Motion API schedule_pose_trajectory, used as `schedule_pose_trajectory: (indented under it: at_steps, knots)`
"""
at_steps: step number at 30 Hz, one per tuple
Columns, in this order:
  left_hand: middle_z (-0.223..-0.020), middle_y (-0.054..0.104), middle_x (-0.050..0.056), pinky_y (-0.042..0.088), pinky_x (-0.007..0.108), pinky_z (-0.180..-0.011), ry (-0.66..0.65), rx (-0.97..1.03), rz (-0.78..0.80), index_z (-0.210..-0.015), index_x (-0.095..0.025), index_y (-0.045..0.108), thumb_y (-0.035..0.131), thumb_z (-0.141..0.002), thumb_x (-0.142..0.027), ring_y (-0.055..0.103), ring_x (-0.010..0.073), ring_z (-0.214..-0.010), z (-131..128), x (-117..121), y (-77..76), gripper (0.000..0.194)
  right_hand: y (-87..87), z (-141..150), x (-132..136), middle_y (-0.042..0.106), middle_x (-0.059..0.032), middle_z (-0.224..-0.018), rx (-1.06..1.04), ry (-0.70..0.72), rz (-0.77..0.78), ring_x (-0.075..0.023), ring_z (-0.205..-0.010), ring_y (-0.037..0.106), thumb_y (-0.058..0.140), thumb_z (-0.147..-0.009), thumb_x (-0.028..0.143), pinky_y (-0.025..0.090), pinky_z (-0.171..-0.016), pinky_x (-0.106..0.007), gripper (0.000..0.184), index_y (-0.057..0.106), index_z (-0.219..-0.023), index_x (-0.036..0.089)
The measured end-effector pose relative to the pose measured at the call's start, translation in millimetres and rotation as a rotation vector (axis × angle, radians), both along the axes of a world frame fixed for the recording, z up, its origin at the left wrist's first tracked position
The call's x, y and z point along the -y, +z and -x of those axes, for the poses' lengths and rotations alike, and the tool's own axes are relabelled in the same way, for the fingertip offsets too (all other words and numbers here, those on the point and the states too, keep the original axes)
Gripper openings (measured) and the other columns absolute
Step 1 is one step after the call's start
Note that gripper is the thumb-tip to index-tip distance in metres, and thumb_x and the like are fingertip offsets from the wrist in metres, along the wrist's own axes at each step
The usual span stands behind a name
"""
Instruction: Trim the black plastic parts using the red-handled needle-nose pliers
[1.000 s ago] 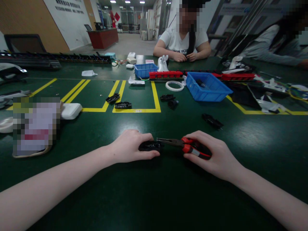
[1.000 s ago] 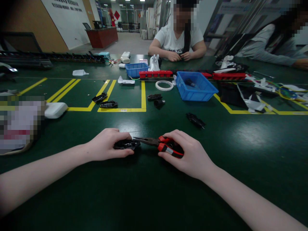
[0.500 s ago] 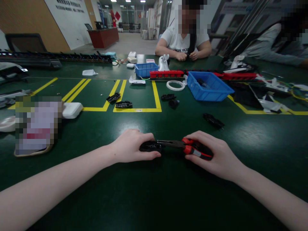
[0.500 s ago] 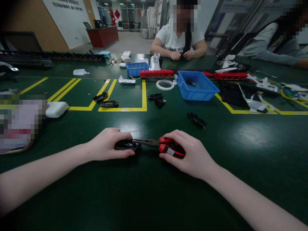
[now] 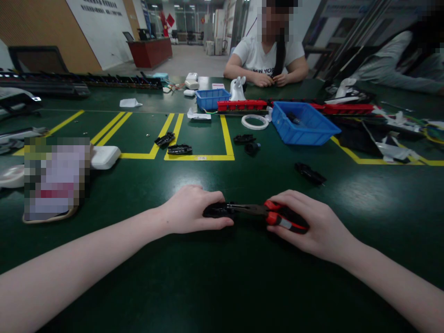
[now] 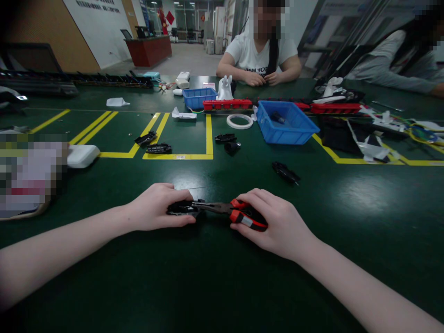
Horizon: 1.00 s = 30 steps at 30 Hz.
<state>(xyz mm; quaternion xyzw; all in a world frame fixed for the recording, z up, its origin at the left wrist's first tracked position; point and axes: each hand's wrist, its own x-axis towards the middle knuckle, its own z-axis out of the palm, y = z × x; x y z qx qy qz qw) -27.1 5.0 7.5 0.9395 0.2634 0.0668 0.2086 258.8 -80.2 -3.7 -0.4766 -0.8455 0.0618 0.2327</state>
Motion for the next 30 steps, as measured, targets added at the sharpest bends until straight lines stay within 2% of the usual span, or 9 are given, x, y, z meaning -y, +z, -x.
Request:
schedule_pose_trajectory:
  at_steps: [7,13,17,20,23,26,30]
  knots:
    - [-0.067,0.061,0.0,0.029,0.024,-0.054,0.008,0.014,-0.018,-0.091,-0.018,0.062,0.052,-0.091,-0.06,0.054,0.0151,-0.059,0,-1,-3.0,0.044,5.4,3,3,0.068,-0.0115,-0.101,0.138,0.022,-0.187,-0.0237,-0.083,0.066,0.065,-0.085,0.036,0.055,-0.069,-0.037,0.035,0.055,-0.115,0.019]
    - [-0.068,0.061,0.0,0.029,0.023,-0.053,0.019,0.023,0.026,-0.091,-0.018,0.065,0.053,-0.091,-0.059,0.055,0.0143,-0.059,0,1,-0.9,0.043,0.7,-2,-2,0.067,-0.0101,-0.106,0.085,0.0,-0.166,-0.025,-0.092,0.065,0.068,-0.083,0.04,0.053,-0.074,-0.039,0.042,0.054,-0.118,0.022]
    - [-0.069,0.062,0.0,0.031,0.023,-0.055,0.01,0.044,0.048,-0.09,-0.018,0.066,0.054,-0.092,-0.056,0.055,0.014,-0.061,0,2,1.4,0.04,-0.1,-4,-5,0.068,-0.008,-0.106,0.035,-0.017,-0.156,-0.0263,-0.096,0.065,0.067,-0.084,0.039,0.049,-0.08,-0.042,0.039,0.055,-0.118,0.024]
    - [-0.078,0.064,0.001,0.035,0.024,-0.059,-0.029,0.064,0.039,-0.095,-0.017,0.066,0.054,-0.093,-0.053,0.057,0.0144,-0.067,1,1,0.3,0.038,1.3,-4,-6,0.069,-0.0068,-0.105,0.011,-0.028,-0.147,-0.0271,-0.096,0.065,0.066,-0.084,0.04,0.048,-0.082,-0.043,0.038,0.055,-0.117,0.025]
    - [-0.095,0.062,0.005,0.04,0.026,-0.065,-0.093,0.058,-0.03,-0.11,-0.019,0.065,0.055,-0.093,-0.053,0.058,0.017,-0.079,1,-1,-3.0,0.04,2.0,-5,-8,0.068,-0.0077,-0.105,0.015,-0.032,-0.124,-0.0287,-0.098,0.064,0.066,-0.084,0.041,0.048,-0.082,-0.043,0.039,0.055,-0.118,0.025]
    - [-0.111,0.058,0.008,0.045,0.03,-0.074,-0.133,0.063,-0.094,-0.125,-0.023,0.062,0.056,-0.094,-0.051,0.056,0.0207,-0.092,1,-2,-5.4,0.042,2.1,-6,-9,0.067,-0.0109,-0.108,0.106,-0.001,-0.148,-0.0303,-0.1,0.063,0.063,-0.085,0.04,0.048,-0.083,-0.045,0.04,0.054,-0.12,0.022]
    - [-0.125,0.053,0.01,0.047,0.037,-0.088,-0.153,0.049,-0.096,-0.134,-0.025,0.056,0.052,-0.098,-0.045,0.054,0.0247,-0.107,1,-2,-4.5,0.042,3.1,-6,-9,0.065,-0.0148,-0.113,0.242,0.057,-0.232,-0.0317,-0.104,0.06,0.056,-0.09,0.036,0.046,-0.086,-0.048,0.038,0.052,-0.123,0.018]
